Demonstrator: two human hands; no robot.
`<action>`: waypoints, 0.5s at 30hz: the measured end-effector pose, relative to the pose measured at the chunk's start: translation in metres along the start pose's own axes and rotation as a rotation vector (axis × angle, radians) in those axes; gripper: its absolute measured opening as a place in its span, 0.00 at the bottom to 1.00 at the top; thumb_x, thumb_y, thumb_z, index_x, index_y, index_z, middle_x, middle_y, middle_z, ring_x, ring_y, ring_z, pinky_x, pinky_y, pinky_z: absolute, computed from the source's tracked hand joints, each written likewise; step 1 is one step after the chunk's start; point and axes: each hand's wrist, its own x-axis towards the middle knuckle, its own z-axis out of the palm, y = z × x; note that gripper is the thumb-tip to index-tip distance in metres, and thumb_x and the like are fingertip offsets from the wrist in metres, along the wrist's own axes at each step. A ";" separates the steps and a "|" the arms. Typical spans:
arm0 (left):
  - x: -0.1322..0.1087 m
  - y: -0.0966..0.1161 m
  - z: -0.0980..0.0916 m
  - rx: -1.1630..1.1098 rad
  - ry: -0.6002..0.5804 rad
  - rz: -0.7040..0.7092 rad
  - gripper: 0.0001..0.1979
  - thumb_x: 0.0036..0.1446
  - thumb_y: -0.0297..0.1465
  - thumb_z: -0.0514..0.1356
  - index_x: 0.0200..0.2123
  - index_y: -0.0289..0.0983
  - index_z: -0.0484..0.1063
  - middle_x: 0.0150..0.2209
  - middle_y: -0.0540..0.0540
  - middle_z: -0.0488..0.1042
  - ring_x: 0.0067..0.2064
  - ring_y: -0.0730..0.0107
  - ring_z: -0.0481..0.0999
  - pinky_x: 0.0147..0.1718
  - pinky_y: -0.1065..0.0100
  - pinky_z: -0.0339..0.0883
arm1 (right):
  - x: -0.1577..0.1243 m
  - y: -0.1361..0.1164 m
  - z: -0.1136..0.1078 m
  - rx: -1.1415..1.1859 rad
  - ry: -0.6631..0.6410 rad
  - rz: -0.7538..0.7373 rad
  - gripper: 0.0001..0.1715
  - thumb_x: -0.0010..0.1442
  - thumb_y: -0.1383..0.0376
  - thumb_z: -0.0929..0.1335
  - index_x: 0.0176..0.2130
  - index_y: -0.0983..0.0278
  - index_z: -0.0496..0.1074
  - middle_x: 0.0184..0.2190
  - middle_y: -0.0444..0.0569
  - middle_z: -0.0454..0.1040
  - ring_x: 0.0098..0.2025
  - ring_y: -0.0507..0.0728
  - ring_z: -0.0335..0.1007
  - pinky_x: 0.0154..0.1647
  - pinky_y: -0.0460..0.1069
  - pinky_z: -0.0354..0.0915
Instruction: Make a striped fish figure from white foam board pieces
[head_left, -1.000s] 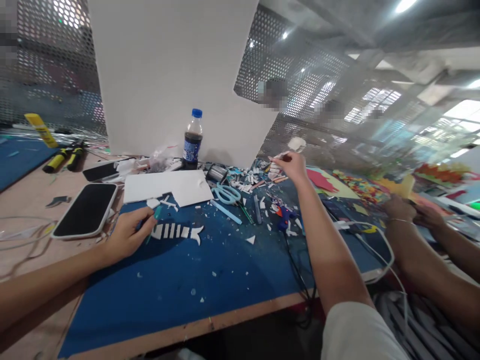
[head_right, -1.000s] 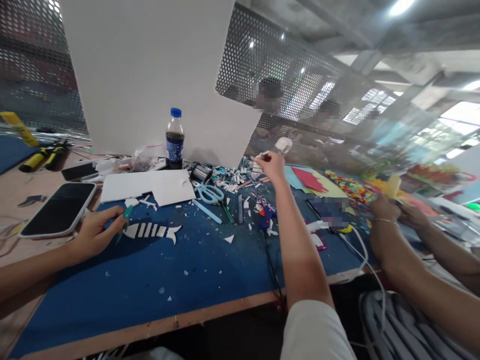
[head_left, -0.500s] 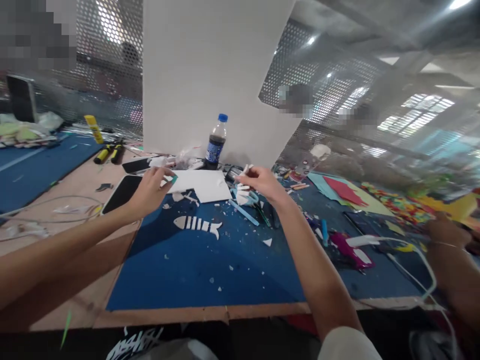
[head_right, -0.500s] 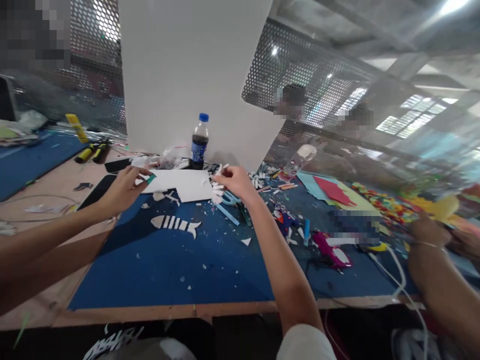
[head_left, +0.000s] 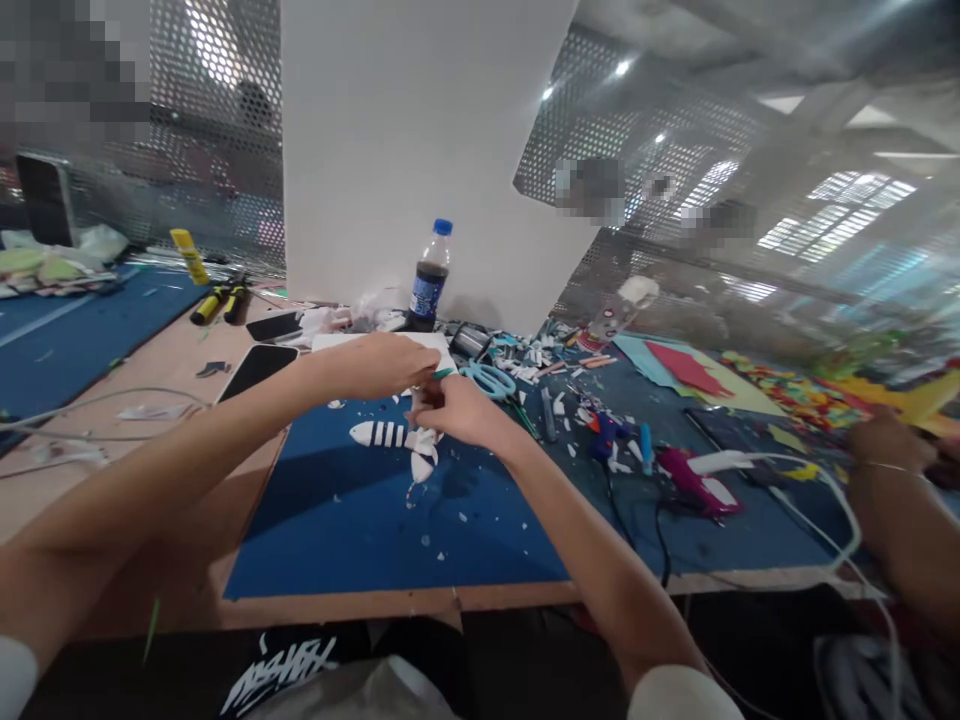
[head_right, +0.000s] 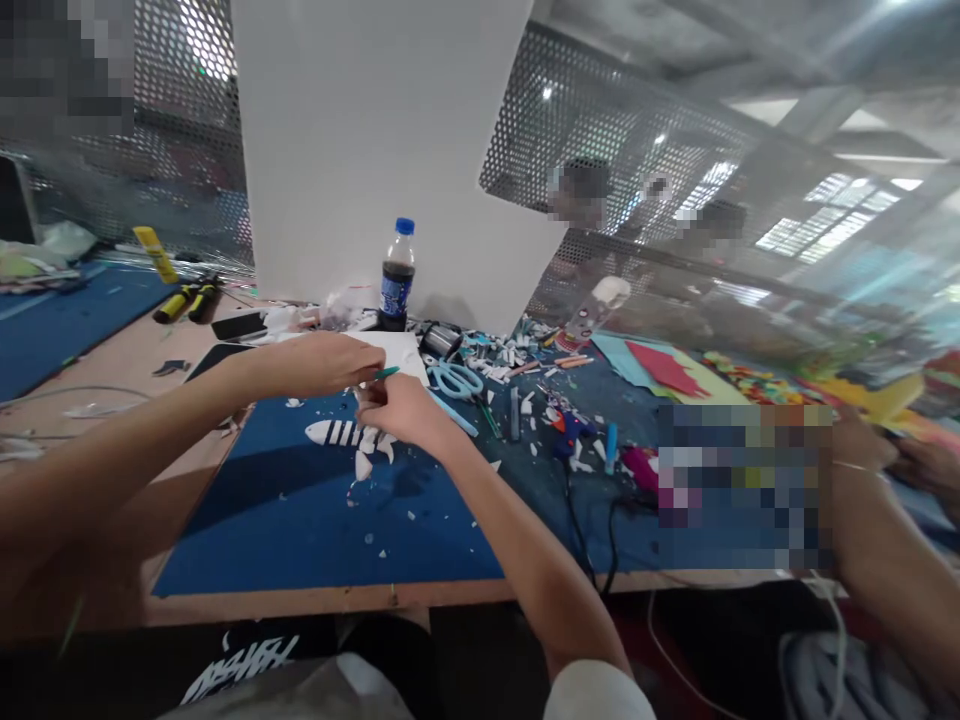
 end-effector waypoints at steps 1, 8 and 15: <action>0.002 -0.001 0.000 -0.005 -0.007 0.014 0.12 0.65 0.29 0.47 0.34 0.34 0.68 0.26 0.43 0.71 0.24 0.68 0.67 0.22 0.66 0.50 | -0.003 0.003 -0.001 0.006 -0.001 0.010 0.11 0.47 0.67 0.68 0.20 0.64 0.62 0.19 0.42 0.65 0.24 0.50 0.63 0.25 0.47 0.57; 0.012 -0.012 0.010 0.032 0.051 -0.042 0.10 0.63 0.27 0.49 0.33 0.35 0.69 0.23 0.44 0.70 0.20 0.70 0.62 0.21 0.65 0.45 | -0.010 0.007 -0.015 0.137 -0.034 0.062 0.16 0.50 0.57 0.71 0.23 0.65 0.67 0.23 0.47 0.70 0.27 0.52 0.69 0.29 0.48 0.66; 0.007 -0.031 0.013 -0.061 0.273 -0.217 0.08 0.62 0.27 0.50 0.35 0.36 0.68 0.28 0.43 0.73 0.24 0.68 0.67 0.23 0.66 0.47 | 0.014 0.041 -0.080 -0.306 0.050 0.263 0.26 0.56 0.47 0.67 0.43 0.65 0.70 0.42 0.52 0.73 0.38 0.54 0.71 0.32 0.46 0.65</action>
